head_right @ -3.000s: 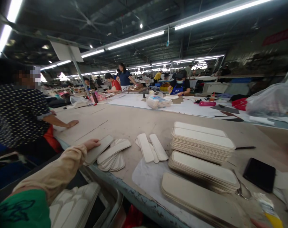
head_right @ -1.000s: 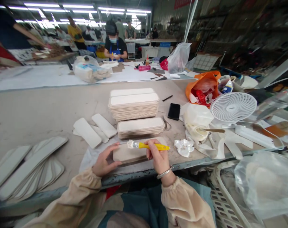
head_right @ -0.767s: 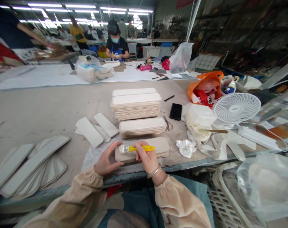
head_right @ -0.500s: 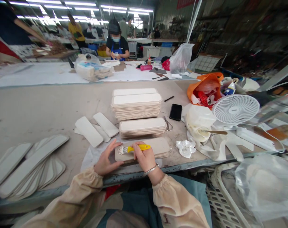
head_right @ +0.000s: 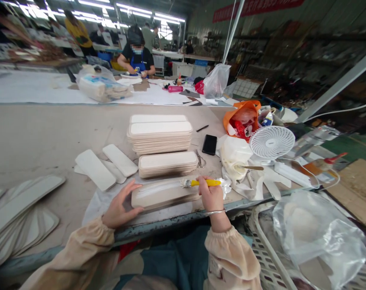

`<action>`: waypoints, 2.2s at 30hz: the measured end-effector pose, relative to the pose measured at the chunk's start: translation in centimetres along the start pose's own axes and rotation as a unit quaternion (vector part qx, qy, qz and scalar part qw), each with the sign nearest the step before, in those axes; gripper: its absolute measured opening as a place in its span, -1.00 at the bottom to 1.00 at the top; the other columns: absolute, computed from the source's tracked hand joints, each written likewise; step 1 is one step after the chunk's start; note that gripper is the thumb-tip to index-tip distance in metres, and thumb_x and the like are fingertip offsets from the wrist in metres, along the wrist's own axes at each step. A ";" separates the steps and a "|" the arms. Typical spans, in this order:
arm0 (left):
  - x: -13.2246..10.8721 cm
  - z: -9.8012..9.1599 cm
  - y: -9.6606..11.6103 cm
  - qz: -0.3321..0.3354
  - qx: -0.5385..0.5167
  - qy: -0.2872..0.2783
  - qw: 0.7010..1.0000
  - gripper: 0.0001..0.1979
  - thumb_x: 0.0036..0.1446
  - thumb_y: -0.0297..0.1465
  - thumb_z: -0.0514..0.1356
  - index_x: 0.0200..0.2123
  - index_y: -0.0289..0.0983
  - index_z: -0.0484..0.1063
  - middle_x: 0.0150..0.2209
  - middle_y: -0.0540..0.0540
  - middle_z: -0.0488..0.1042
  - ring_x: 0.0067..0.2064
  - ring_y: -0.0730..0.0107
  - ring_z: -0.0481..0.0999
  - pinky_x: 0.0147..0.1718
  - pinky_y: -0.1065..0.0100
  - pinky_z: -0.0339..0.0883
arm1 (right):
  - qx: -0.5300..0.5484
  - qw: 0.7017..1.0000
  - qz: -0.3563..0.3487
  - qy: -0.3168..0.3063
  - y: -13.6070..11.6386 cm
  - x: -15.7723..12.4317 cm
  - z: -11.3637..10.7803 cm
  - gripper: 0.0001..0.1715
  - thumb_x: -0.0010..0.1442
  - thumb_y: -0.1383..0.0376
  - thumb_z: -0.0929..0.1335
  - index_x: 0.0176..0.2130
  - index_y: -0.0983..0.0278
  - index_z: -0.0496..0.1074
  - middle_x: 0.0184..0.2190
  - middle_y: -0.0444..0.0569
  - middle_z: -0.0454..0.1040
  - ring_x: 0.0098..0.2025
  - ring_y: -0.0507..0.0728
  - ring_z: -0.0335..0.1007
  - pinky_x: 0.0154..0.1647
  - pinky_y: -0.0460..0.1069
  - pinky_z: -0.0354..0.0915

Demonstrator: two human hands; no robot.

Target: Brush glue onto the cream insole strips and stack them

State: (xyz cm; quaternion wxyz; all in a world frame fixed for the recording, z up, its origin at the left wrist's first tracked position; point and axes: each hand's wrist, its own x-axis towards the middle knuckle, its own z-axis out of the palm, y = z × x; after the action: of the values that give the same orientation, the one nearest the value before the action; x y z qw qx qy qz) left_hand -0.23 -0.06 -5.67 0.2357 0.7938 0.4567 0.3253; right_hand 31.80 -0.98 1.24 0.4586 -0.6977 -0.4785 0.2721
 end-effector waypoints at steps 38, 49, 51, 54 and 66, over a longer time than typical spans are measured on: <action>0.2 -0.2 0.4 0.019 0.011 -0.001 1.000 -0.16 -0.03 -0.22 0.28 0.26 -0.25 -0.02 0.09 -0.24 0.35 0.13 0.02 0.32 0.13 0.00 0.20 | 0.009 0.993 -0.037 -0.114 -0.2 -1.1 0.3 -0.59 0.20 0.02 0.24 -0.39 0.28 0.43 -0.74 -0.20 0.26 -0.65 0.03 0.19 -0.56 -0.06 0.10; 0.2 -0.2 0.4 0.024 0.027 -0.004 0.999 -0.21 -0.02 -0.22 0.28 0.23 -0.27 0.02 0.09 -0.25 0.35 0.11 0.04 0.34 0.11 0.02 0.22 | -0.177 0.973 -0.145 0.015 1.0 -1.0 -3.4 -0.63 0.26 0.09 0.22 -0.33 0.28 0.45 -0.65 -0.13 0.40 -0.58 0.07 0.36 -0.49 -0.08 0.20; 0.2 -0.2 0.4 0.024 0.023 -0.001 0.999 -0.20 -0.02 -0.22 0.28 0.23 -0.27 0.02 0.09 -0.25 0.35 0.11 0.03 0.34 0.11 0.03 0.23 | -0.210 0.951 -0.220 0.057 1.0 -1.4 -3.3 -0.67 0.28 0.14 0.23 -0.32 0.29 0.44 -0.53 -0.07 0.49 -0.52 0.07 0.41 -0.48 -0.08 0.21; 0.2 -0.2 0.4 0.027 0.016 0.005 1.000 -0.19 -0.03 -0.23 0.28 0.25 -0.26 0.02 0.09 -0.25 0.36 0.11 0.01 0.35 0.10 0.02 0.24 | -0.244 0.911 -0.315 0.106 0.8 -2.3 -2.7 -0.76 0.27 0.22 0.25 -0.30 0.30 0.44 -0.42 -0.02 0.53 -0.46 0.07 0.44 -0.44 -0.09 0.22; 0.1 0.0 0.1 0.026 0.009 0.000 1.000 -0.18 -0.01 -0.23 0.27 0.26 -0.25 -0.03 0.10 -0.28 0.33 0.12 0.02 0.33 0.12 -0.04 0.20 | -0.058 0.916 -0.335 -0.212 -3.1 -7.7 4.5 -0.81 0.26 0.33 0.24 -0.26 0.27 0.44 -0.44 -0.02 0.47 -0.38 0.10 0.39 -0.31 -0.02 0.26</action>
State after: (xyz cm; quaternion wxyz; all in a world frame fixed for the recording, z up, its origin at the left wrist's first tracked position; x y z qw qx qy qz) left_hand -0.18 -0.03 -5.57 0.2204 0.8072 0.4391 0.3272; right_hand 23.82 -5.93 1.65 0.3689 -0.4483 -0.7851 0.2160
